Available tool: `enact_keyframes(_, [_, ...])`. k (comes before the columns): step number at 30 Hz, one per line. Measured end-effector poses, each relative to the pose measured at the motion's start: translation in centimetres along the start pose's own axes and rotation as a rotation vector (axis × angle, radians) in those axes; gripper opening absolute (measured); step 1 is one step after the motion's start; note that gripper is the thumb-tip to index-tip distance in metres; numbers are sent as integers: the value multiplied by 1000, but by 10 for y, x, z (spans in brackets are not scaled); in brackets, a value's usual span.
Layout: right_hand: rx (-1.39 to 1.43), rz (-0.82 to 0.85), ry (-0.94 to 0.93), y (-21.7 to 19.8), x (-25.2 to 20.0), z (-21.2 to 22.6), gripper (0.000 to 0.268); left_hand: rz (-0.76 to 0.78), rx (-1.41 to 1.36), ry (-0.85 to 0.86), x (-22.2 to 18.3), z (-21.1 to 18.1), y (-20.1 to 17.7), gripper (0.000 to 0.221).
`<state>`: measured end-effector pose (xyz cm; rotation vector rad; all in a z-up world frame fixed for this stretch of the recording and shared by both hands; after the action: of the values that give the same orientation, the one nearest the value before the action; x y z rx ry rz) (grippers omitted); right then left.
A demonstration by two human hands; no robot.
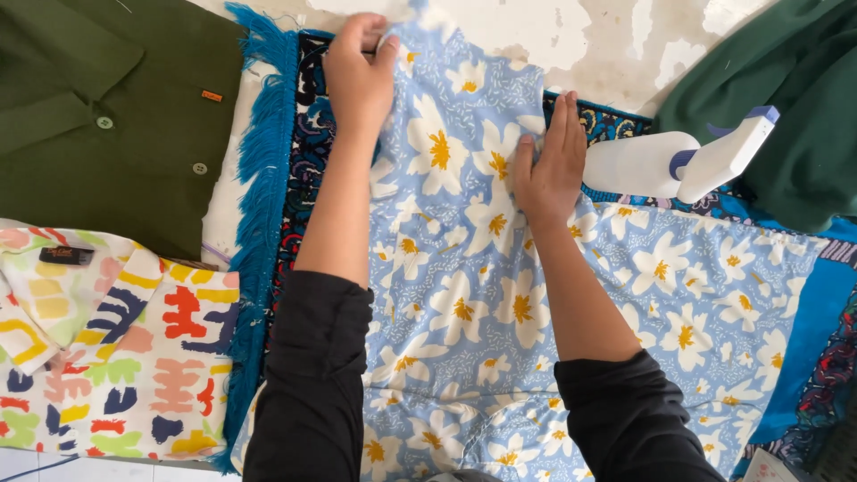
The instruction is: A person prepares a piece of floral fabric by spraying it with water, smoothing it by hand, folding it, and then pressing it with an electric iron.
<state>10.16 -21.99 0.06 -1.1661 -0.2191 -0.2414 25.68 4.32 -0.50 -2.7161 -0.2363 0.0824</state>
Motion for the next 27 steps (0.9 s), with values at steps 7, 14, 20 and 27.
enact_keyframes(7, [27, 10, -66, -7, 5, 5, 54, 9, 124, 526, -31, -28, -16, 50])
enact_keyframes(14, [167, -35, 469, 1, 55, -30, 24, -42, 153, 474, -26, -20, -13, 36])
enact_keyframes(20, [45, -177, 493, 19, 52, -57, 14, -46, 205, 441, -24, -16, -11, 33])
enact_keyframes(27, [-116, -248, -4, -19, 32, 33, 39, 1, 151, 431, -23, -12, -11, 42])
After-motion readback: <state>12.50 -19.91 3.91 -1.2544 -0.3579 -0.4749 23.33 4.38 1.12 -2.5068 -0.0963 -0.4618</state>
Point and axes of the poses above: each hand's wrist, its own x-axis towards the middle knuckle, its own y-axis out of the palm, z = x × y, the point moved 7 cm from there along x, towards the middle knuckle, and after that the axes turned 7 degrees about -y, right-handed, at the moved point
